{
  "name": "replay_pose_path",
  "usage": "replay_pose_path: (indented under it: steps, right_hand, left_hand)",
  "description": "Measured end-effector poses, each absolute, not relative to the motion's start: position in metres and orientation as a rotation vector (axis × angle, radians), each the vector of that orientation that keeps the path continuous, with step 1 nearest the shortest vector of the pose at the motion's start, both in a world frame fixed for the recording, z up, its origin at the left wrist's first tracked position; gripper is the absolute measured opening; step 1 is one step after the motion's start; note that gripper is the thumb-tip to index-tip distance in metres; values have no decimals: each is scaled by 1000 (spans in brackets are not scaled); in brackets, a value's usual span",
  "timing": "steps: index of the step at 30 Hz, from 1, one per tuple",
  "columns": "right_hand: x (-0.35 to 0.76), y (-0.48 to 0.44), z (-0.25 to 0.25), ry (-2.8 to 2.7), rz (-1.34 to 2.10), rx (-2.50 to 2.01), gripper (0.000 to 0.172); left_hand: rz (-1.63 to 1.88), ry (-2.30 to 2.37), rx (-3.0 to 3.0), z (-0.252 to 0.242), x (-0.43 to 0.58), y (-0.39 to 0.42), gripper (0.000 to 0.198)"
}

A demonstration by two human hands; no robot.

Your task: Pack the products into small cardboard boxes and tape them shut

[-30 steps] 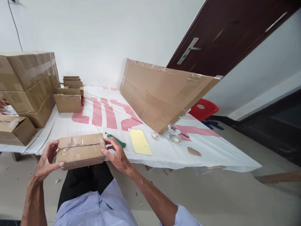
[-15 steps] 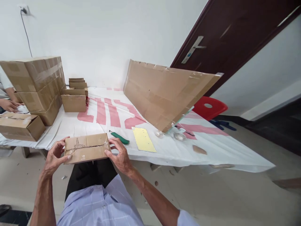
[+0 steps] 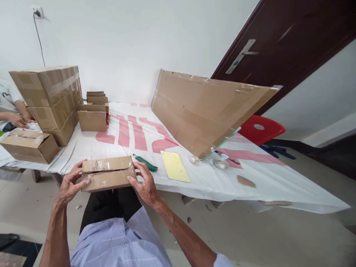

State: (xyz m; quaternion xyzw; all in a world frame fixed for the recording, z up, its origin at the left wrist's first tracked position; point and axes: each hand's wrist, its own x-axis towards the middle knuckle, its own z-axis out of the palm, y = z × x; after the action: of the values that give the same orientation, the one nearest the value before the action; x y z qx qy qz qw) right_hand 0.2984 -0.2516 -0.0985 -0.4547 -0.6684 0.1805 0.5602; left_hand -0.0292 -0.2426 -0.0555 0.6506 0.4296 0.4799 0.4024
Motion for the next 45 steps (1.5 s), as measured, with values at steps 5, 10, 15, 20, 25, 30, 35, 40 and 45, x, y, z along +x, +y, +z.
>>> replay_pose_path:
  steps: [5, 10, 15, 20, 25, 30, 35, 40, 45]
  right_hand:
    - [301, -252, -100, -1600, 420, -1064, 51]
    - [331, -232, -104, -1666, 394, -1106, 35]
    - [375, -191, -130, -1867, 149, -1629, 24]
    - [385, -167, -147, -1970, 60, -1965, 17]
    - [383, -163, -140, -1901, 71, -1910, 15]
    - [394, -179, -104, -1771, 91, -1766, 35]
    - [402, -213, -35, -1920, 183, -1202, 32]
    - [394, -228, 10, -2229, -10, -1104, 30]
    - [384, -221, 22, -2405, -212, -1088, 30]
  left_hand:
    - [1110, 1191, 1869, -50, -24, -243, 61]
    - [1064, 1207, 1935, -46, -22, -245, 65]
    - [1040, 1181, 1956, -48, -23, -244, 72]
    - [1016, 1151, 1969, -49, -21, -242, 76]
    - [1006, 1169, 1967, -47, -20, -242, 75]
    - [1003, 1175, 1965, -46, -21, -238, 76]
    - [989, 1171, 1948, -45, -21, -234, 75]
    - [978, 1154, 1978, -40, -19, -235, 74]
    - [955, 1168, 2009, -38, -20, -236, 74]
